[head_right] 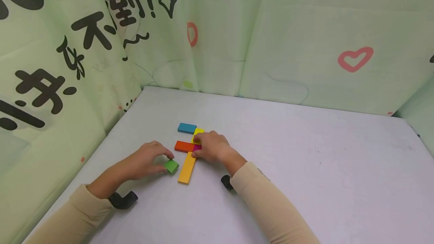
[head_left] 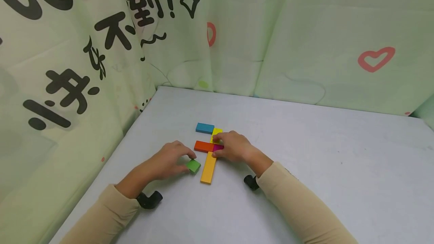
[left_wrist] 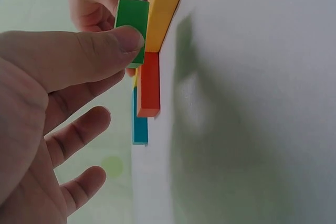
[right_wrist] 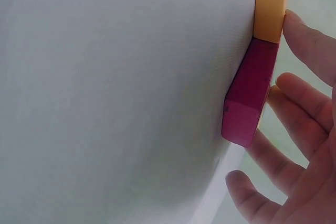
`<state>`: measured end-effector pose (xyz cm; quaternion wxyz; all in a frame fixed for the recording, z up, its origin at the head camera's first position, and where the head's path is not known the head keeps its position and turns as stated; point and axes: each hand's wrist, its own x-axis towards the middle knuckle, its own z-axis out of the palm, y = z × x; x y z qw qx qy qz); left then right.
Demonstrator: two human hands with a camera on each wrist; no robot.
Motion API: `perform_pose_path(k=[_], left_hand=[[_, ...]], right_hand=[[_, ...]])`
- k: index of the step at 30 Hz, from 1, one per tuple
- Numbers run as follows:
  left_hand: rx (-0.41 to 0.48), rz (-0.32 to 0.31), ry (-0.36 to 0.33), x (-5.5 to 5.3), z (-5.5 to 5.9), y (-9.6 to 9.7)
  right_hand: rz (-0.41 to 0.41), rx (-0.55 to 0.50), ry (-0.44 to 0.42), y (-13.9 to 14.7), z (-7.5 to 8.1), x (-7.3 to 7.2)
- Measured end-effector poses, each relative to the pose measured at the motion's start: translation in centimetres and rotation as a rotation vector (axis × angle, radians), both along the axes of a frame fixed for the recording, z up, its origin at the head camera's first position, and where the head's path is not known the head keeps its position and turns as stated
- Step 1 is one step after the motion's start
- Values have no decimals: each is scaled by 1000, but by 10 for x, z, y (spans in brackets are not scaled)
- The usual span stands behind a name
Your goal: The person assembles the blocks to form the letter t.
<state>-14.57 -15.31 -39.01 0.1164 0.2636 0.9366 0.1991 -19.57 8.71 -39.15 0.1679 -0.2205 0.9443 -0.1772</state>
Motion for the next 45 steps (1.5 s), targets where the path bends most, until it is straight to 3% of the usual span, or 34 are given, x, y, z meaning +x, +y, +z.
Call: perform_pose_path(k=[15, 45], left_hand=[[34, -65, -16, 6, 3, 8], [87, -176, -57, 19, -5, 18]], right_hand=[[0, -3, 6, 0, -1, 0], [5, -5, 23, 0, -1, 0]])
